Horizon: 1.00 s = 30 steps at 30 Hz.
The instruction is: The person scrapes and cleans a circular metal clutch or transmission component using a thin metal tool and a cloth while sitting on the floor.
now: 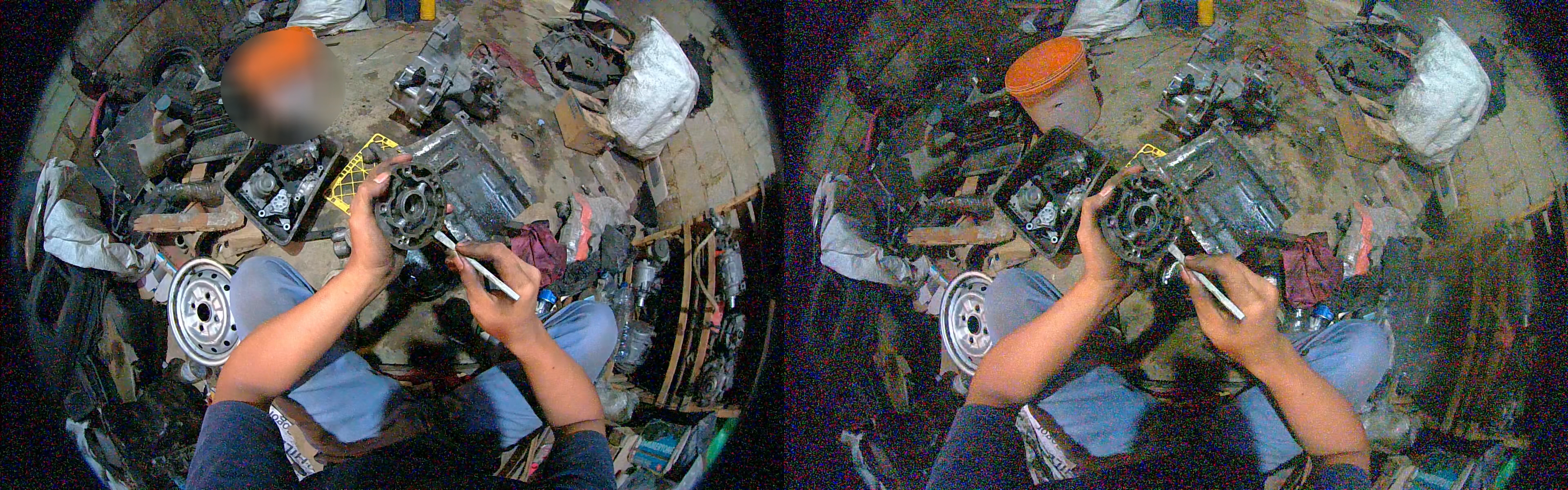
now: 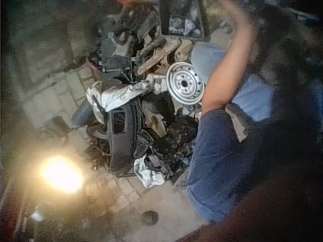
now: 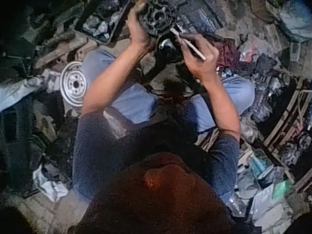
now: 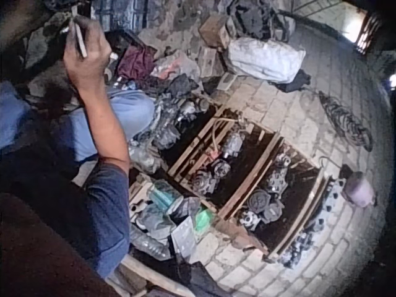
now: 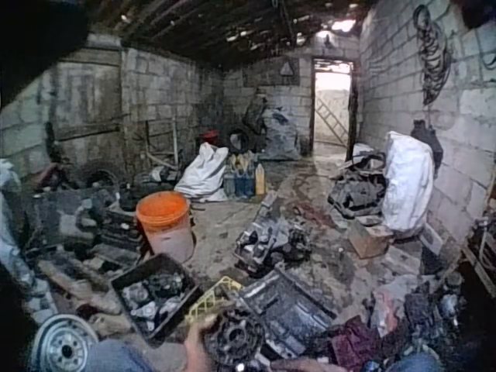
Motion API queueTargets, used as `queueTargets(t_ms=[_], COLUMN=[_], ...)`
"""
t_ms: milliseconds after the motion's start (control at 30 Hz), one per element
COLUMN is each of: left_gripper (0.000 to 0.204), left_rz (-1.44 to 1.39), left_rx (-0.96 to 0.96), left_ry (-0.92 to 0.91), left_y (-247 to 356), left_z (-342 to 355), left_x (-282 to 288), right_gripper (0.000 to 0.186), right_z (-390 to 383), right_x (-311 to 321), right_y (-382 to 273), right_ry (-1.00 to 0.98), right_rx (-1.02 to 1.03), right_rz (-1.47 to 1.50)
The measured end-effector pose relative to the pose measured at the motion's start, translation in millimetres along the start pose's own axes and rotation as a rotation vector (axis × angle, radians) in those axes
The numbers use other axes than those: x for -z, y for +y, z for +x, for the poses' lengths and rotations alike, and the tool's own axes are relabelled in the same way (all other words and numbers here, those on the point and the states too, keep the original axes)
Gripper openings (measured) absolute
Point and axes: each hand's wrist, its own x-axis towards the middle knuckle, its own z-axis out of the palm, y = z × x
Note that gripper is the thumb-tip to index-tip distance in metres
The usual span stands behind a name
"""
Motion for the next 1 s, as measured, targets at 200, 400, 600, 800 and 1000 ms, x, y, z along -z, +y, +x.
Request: queueTargets(t_ms=[200,400,600,800,1000], left_gripper=[0.057,0.065,0.062,0.060,0.058], left_rz=[0.031,0.158,0.120,0.222,0.281], left_rx=[-0.118,-0.147,-0.227,-0.276,-0.292], left_ry=[-0.104,-0.271,-0.220,-0.218,-0.181], left_y=[-2.6,2.3,2.9,-1.3,0.5], left_z=[2.3,2.3,-3.5,0.1,-1.2], left_x=[6.6,11.8,-1.8,1.8,-1.2], right_gripper=[0.011,0.010,0.013,0.012,0.010], right_z=[-2.2,-0.9,-4.3,-4.3,-3.3], right_x=[-4.7,-7.5,-11.8,-12.1,-13.9], right_y=[3.2,5.8,3.1,-1.4,-0.7], right_ry=[0.019,0.025,0.045,0.016,0.032], right_rx=[0.002,0.181,0.076,0.047,0.048], right_rz=[0.049,0.002,0.073,0.050,0.030])
